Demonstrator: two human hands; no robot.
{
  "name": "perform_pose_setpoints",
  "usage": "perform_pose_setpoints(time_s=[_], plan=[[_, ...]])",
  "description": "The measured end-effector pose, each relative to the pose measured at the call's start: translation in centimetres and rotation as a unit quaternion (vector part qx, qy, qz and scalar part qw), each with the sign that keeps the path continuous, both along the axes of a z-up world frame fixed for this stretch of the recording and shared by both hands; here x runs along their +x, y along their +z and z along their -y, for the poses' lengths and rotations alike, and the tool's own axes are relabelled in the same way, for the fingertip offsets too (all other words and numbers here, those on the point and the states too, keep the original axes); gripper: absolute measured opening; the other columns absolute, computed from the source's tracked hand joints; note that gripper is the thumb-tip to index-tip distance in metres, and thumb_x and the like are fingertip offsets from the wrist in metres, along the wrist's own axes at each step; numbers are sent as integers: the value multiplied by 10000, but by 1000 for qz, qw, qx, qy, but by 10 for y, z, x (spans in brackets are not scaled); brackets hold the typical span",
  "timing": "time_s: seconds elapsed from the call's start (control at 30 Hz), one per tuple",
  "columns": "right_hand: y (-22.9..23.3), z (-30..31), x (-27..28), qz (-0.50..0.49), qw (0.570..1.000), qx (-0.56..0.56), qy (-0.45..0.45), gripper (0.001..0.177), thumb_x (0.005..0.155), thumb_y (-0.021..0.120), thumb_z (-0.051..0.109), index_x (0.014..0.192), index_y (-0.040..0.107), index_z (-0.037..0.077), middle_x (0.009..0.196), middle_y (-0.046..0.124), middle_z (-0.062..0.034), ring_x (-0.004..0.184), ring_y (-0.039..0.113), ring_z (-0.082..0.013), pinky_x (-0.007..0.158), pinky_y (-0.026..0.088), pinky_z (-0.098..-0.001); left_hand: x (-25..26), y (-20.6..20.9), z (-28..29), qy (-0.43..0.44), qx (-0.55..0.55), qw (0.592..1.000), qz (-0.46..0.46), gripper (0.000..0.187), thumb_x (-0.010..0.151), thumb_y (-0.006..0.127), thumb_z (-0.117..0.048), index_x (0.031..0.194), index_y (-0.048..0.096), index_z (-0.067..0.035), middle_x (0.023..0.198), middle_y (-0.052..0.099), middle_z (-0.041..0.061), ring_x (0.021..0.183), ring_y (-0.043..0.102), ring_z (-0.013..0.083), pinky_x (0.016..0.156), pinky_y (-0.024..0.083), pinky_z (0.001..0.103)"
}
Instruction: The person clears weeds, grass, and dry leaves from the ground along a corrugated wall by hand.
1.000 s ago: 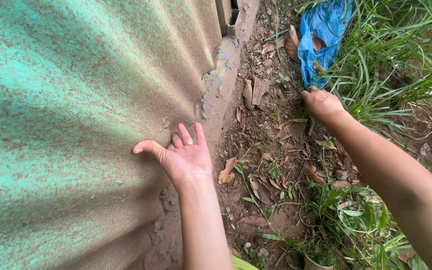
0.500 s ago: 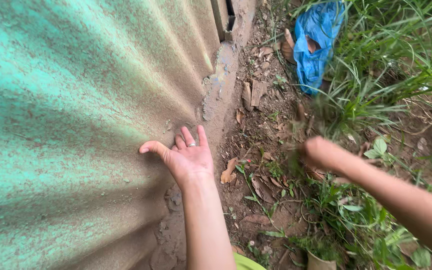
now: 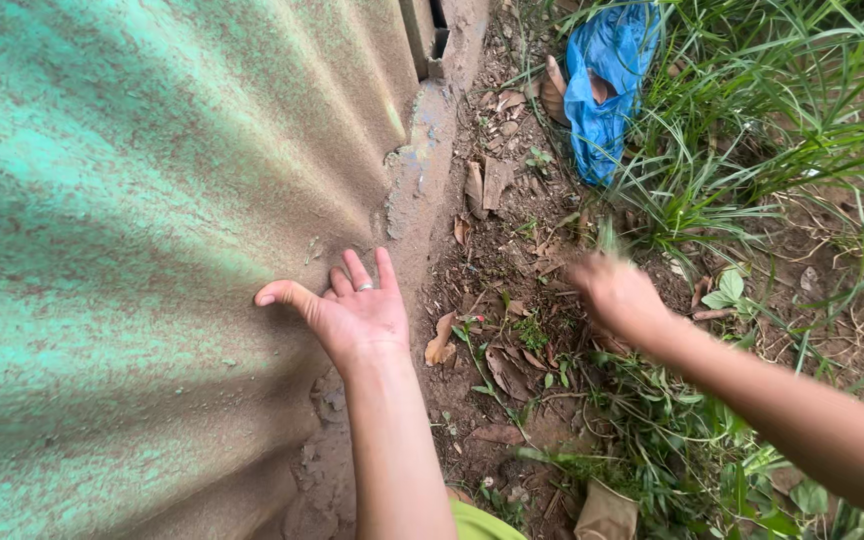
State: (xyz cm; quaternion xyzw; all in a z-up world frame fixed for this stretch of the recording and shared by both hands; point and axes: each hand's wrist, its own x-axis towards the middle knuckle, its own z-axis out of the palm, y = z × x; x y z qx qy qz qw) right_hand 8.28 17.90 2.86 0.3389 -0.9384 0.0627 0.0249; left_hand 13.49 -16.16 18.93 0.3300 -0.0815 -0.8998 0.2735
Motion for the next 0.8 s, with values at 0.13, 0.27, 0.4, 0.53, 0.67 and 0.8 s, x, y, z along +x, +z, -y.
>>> perform_pose_setpoints(time_s=[0.13, 0.27, 0.4, 0.53, 0.67, 0.8], plan=[[2, 32, -79, -51, 992, 69, -96, 551, 815, 552, 14, 1366, 563, 42, 1376, 602, -211, 1057, 635, -412, 866, 584, -508, 1, -2, 0, 1, -4, 1000, -9, 1615, 402, 780, -766, 1602, -77, -107, 1724, 24, 32, 1573, 178, 219, 1246, 273, 556], [-17, 37, -99, 47, 973, 146, -170, 391, 922, 594, 84, 1298, 615, -21, 1210, 682, -186, 1080, 672, -344, 859, 609, -432, -2, -6, 1, 8, -3, 1000, -4, 1623, 397, 772, -768, 1592, -102, -106, 1726, 26, 26, 1578, 191, 225, 1244, 271, 569], [-25, 40, -105, 136, 968, 158, -143, 204, 984, 607, 195, 1068, 731, 56, 1039, 737, -150, 971, 727, -291, 823, 628, -422, 0, -4, 1, 1, -5, 1000, 0, 1620, 386, 762, -787, 1598, -75, -112, 1717, 40, 30, 1565, 201, 221, 1233, 274, 564], [-13, 31, -92, 205, 959, 108, -161, 217, 995, 632, 248, 1024, 697, 43, 977, 732, -152, 875, 729, -268, 796, 620, -419, -2, -3, 0, 5, -8, 1000, 10, 1618, 378, 756, -787, 1593, -85, -126, 1716, 52, 31, 1560, 219, 222, 1234, 283, 562], [-2, 18, -51, 270, 961, 45, -35, 273, 898, 570, 63, 1109, 725, 141, 939, 751, -91, 789, 745, -226, 764, 637, -393, -2, -3, 0, 5, -11, 1000, 5, 1628, 382, 756, -788, 1597, -91, -113, 1718, 41, 31, 1563, 210, 215, 1234, 274, 562], [30, 28, 3, 471, 861, 188, -37, 266, 988, 525, 107, 966, 789, 122, 845, 751, -26, 755, 765, -163, 721, 636, -349, -4, -1, -1, 11, -7, 1000, 8, 1632, 374, 754, -778, 1586, -117, -117, 1716, 45, 31, 1565, 226, 222, 1236, 285, 565]])
